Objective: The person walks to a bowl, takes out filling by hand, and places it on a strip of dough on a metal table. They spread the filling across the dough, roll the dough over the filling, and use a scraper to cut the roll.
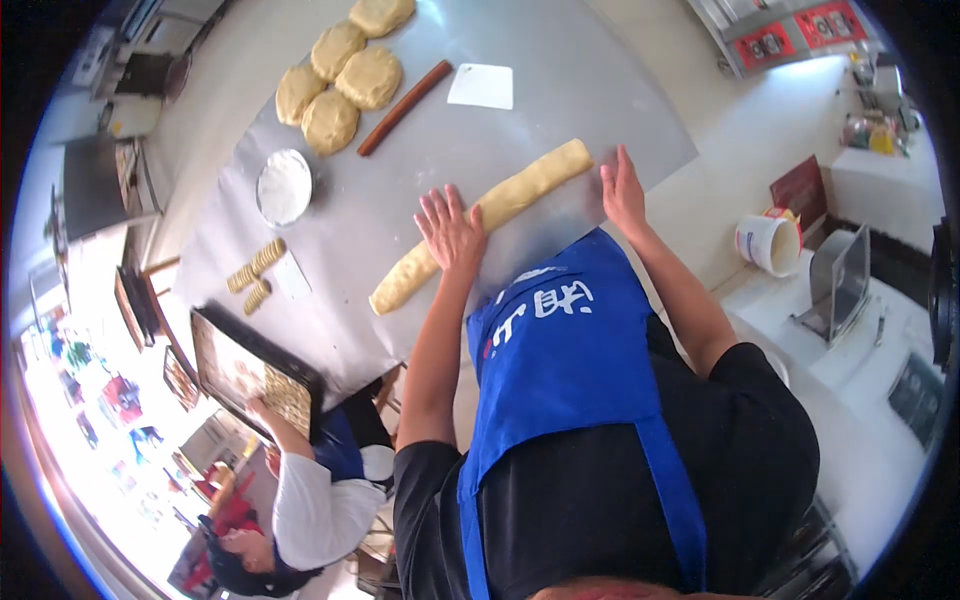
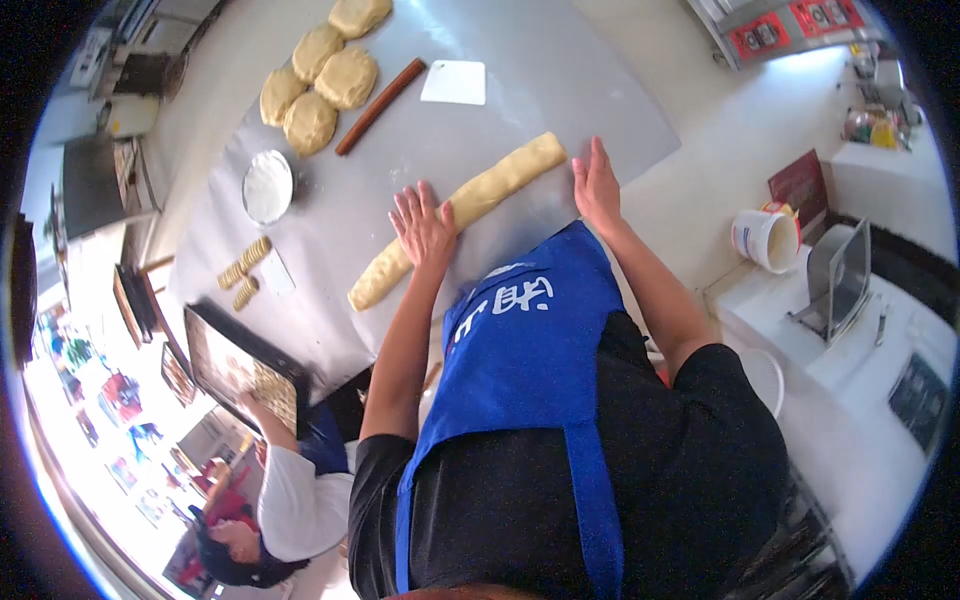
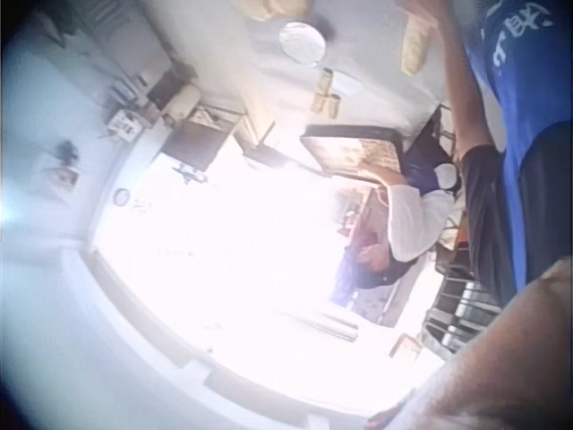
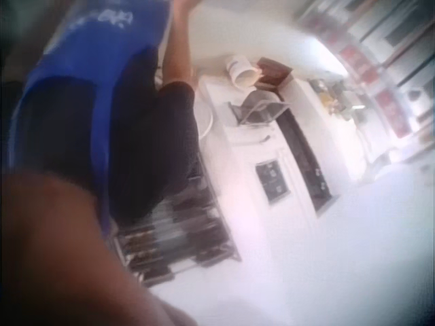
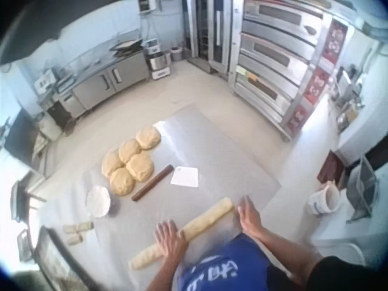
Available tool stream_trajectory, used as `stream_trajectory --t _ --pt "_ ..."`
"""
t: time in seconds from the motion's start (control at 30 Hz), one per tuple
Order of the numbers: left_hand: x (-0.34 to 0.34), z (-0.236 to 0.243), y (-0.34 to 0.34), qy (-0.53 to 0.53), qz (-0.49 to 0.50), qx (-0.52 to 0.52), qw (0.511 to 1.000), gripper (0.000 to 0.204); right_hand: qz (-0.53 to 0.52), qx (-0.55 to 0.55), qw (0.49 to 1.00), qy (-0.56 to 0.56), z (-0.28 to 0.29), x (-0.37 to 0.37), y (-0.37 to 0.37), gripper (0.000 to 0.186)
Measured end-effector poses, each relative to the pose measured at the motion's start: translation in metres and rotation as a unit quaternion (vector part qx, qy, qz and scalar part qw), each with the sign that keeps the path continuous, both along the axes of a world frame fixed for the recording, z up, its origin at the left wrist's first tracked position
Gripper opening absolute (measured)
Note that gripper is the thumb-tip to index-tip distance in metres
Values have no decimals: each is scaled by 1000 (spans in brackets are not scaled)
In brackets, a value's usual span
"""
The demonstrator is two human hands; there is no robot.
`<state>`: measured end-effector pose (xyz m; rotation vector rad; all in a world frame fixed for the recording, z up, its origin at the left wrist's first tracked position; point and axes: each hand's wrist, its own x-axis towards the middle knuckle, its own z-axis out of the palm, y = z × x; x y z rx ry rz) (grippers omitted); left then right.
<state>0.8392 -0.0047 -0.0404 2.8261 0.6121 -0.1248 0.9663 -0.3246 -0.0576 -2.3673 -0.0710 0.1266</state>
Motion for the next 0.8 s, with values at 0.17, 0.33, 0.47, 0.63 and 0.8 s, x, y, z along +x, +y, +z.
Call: stream_trajectory --t 0.17,0.33,0.47,0.63,0.8 --pt "63 27 -41 42 -68 57 995 80 -14 13 990 -141 -10 39 -54 45" --pt "168 28 -148 -106 -143 -53 983 80 -60 182 981 -38 -21 67 -83 34" --pt "188 -5 -209 -47 -202 -32 978 78 -114 287 949 59 -14 84 -96 34" --pt "193 -2 -225 -40 -154 51 986 76 -39 223 974 13 -23 79 -108 32" --pt "180 0 -229 -60 -184 18 981 77 -23 137 990 16 5 60 -98 32"
